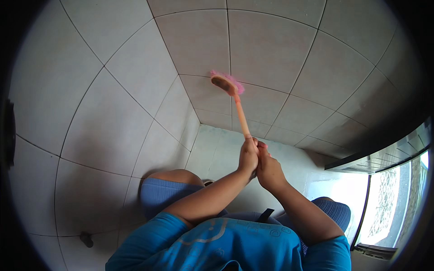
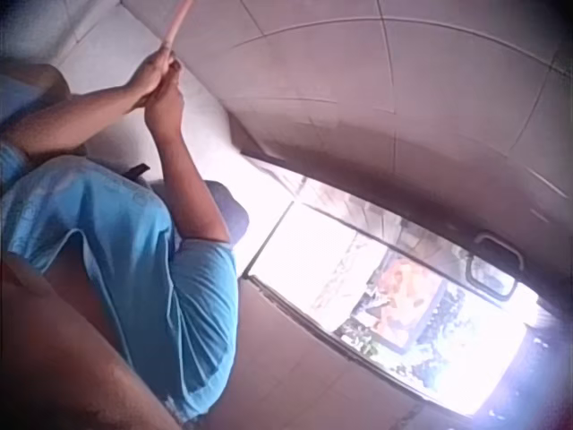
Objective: The person enters a bathroom, retrieves a purple bottle of cleaning liquid, and pours it onto the floor. They then pick up a pink long-handled brush and scrub the tiled walls and floor.
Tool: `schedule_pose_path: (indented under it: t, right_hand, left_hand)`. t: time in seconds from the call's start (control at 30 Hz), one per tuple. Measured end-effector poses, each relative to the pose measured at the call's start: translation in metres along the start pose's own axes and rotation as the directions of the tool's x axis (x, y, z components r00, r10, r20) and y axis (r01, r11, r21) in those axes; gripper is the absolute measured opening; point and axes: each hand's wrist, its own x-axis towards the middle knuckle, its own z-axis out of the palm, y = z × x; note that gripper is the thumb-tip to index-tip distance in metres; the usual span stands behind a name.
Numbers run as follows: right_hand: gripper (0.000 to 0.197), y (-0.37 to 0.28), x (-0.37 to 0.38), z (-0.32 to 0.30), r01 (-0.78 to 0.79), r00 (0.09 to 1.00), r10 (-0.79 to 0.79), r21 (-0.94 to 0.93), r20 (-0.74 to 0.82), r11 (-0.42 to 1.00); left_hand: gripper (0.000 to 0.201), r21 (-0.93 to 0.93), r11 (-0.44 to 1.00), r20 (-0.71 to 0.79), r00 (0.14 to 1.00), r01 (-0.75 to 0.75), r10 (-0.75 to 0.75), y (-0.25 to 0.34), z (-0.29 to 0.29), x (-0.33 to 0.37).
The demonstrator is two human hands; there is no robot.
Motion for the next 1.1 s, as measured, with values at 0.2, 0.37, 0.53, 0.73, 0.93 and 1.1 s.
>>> schedule_pose_path:
  t: [0.2, 0.37, 0.53, 0.73, 0.93, 1.1]
  right_hand:
    - [0.027, -0.026, 0.068, 0.029, 0.111, 0.991, -0.103, -0.1, 0.083, 0.989]
    - [0.025, -0.029, 0.063, 0.029, 0.081, 0.994, -0.065, -0.183, 0.092, 0.98]
    - [0.026, 0.019, 0.004, 0.013, 0.016, 1.0, -0.017, -0.097, -0.008, 0.995]
    - [0.033, 0.011, -0.009, -0.036, -0.408, 0.854, 0.118, 0.509, 0.507, 0.758]
    - [0.023, 0.027, -0.003, -0.016, -0.516, 0.846, 0.065, 0.784, 0.529, 0.346]
    - [0.016, 0.007, 0.006, -0.002, -0.412, 0.907, 0.208, 0.665, 0.366, 0.624]
  left_hand:
    - [0.038, -0.103, 0.994, -0.191, 0.981, -0.048, 0.028, 0.06, -0.025, 0.037]
    - [0.039, -0.205, 0.978, -0.136, 0.991, -0.035, 0.007, 0.05, -0.035, 0.035]
    - [0.043, -0.096, 0.987, -0.016, 0.991, 0.128, -0.13, -0.012, -0.009, 0.009]
    - [0.045, -0.01, 0.992, 0.23, 0.966, 0.122, -0.117, -0.006, -0.015, 0.002]
    - [0.046, 0.119, 0.975, 0.17, 0.964, 0.185, -0.204, 0.006, -0.01, -0.001]
    - [0.031, -0.061, 0.99, -0.095, 0.986, 0.128, -0.134, 0.011, -0.011, 0.004]
